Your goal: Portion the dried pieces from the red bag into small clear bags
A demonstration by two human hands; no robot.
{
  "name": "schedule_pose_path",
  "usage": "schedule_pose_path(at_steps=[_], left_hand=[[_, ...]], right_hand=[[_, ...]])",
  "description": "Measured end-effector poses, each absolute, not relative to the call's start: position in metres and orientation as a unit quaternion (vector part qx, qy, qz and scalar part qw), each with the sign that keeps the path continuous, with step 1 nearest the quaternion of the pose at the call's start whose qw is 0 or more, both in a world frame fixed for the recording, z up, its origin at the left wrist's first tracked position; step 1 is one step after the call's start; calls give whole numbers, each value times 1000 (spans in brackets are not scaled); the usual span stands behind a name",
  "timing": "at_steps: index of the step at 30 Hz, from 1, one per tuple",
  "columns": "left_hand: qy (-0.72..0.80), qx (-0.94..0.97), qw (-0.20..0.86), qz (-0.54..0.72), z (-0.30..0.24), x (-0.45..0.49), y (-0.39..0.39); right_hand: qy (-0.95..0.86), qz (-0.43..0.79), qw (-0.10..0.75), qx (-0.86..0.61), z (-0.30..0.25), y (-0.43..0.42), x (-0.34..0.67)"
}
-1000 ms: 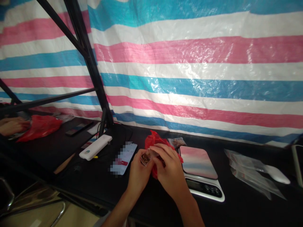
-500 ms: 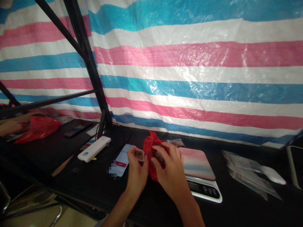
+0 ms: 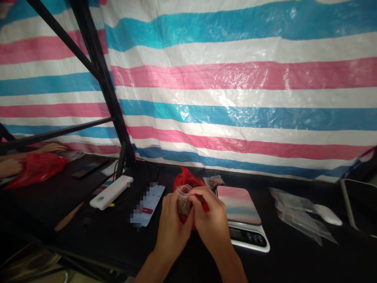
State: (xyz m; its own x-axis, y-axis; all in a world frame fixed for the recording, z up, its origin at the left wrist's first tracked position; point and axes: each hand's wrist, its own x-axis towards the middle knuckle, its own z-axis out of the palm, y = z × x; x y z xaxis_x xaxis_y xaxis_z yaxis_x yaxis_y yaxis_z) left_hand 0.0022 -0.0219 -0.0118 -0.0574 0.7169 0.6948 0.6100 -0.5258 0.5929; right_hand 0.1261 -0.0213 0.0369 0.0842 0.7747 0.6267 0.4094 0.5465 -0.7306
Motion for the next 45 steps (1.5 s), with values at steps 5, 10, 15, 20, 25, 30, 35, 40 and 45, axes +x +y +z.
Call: schedule_pose_path(at_steps=[5,10,15,20,25,30,35,40,45], left_hand=[[417,730,175,512,-8,11,-35],[427,817,127,365,-15,8,-37],[491,831,58,257,-24,9,-30],[552,795,48,248,-28,16,-25],[620,738,23,265,-31,26,-21],[589,718,49,367,-33,36,-19],[485,722,47,491,-20,37,-37],[449,715,22,536,-8,25,-45],[459,677,23,575,-10,19,-35]], right_hand=[[-613,227,615,-440,38,-20,146],[-515,181,654,-523,30,-9,208],[-533,101,494,-679,5,5,265],[-570,-22,446,-690,-9,9,272],[-534,-62,487,-689,-3,1,267],[-496,-41,524,-691,9,-8,268],[-475,-32,514,-714,14,-12,272],[-506,-5,426,-750,8,-17,267],[-509,-17,374,-775,8,-20,254]])
